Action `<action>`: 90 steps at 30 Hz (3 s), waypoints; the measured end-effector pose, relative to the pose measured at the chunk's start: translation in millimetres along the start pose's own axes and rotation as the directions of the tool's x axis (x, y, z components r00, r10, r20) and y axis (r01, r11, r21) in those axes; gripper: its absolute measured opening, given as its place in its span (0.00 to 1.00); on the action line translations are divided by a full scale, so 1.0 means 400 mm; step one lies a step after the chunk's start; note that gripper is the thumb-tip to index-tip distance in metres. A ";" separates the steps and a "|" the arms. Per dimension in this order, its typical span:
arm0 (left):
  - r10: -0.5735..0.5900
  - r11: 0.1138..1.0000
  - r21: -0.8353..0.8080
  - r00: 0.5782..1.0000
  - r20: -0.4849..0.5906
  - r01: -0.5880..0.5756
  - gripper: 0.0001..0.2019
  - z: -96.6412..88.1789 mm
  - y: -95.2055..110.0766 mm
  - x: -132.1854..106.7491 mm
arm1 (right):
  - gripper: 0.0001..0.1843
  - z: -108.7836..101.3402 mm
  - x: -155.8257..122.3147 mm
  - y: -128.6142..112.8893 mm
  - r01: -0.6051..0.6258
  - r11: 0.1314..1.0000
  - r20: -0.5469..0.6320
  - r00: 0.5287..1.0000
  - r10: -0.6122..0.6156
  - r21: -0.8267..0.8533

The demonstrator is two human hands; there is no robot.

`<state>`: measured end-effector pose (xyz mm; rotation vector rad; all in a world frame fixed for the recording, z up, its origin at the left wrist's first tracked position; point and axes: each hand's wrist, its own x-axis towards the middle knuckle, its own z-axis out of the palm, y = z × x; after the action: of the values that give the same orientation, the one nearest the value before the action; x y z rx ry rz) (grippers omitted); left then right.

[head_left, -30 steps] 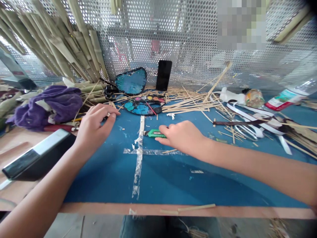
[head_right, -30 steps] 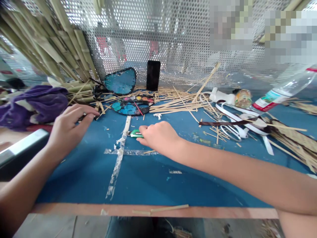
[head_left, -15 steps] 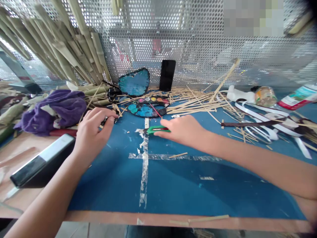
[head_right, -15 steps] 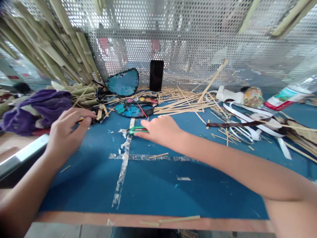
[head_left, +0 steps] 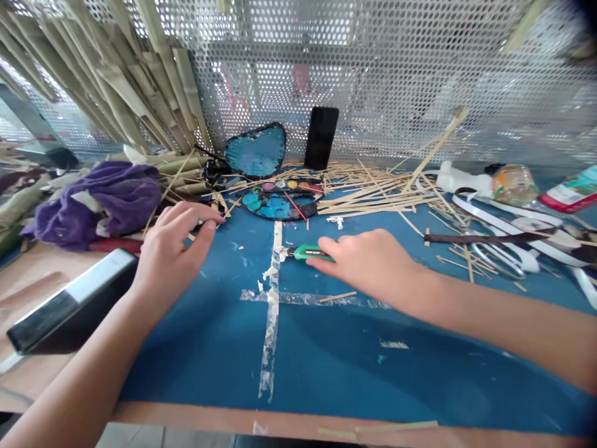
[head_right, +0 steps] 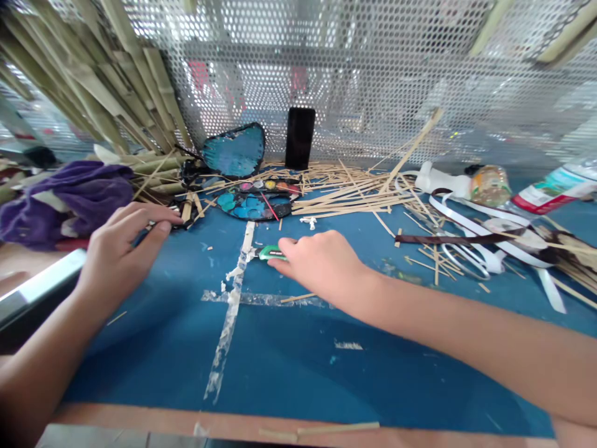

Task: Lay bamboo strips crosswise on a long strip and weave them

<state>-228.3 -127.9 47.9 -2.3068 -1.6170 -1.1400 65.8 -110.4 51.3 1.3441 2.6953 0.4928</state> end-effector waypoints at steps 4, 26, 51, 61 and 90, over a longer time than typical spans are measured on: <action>0.003 1.000 -0.006 0.999 0.034 -0.003 0.09 0.002 0.018 0.003 | 0.24 -0.027 -0.006 -0.018 0.029 1.000 -0.003 1.000 -0.029 -0.001; -0.033 0.999 0.020 0.994 0.101 0.032 0.10 0.014 0.007 -0.001 | 0.28 0.009 0.011 0.071 -0.095 0.994 0.134 0.987 0.087 0.053; 0.006 1.000 0.002 0.998 0.057 -0.006 0.09 -0.005 0.030 -0.001 | 0.24 0.002 -0.004 -0.029 -0.006 0.998 -0.035 0.999 0.004 -0.067; 0.016 0.999 0.029 0.995 0.101 -0.019 0.09 0.016 0.017 -0.002 | 0.23 0.025 0.130 -0.035 0.036 0.997 -0.026 0.999 -0.034 0.074; 0.064 0.997 0.043 0.987 0.148 -0.072 0.09 0.033 0.035 0.009 | 0.25 0.056 0.080 0.059 0.076 0.996 0.041 0.996 -0.074 -0.041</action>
<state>-209.3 -124.7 45.1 -2.4462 -1.5793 -0.9265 69.4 -66.4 40.1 1.2235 2.6758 0.5080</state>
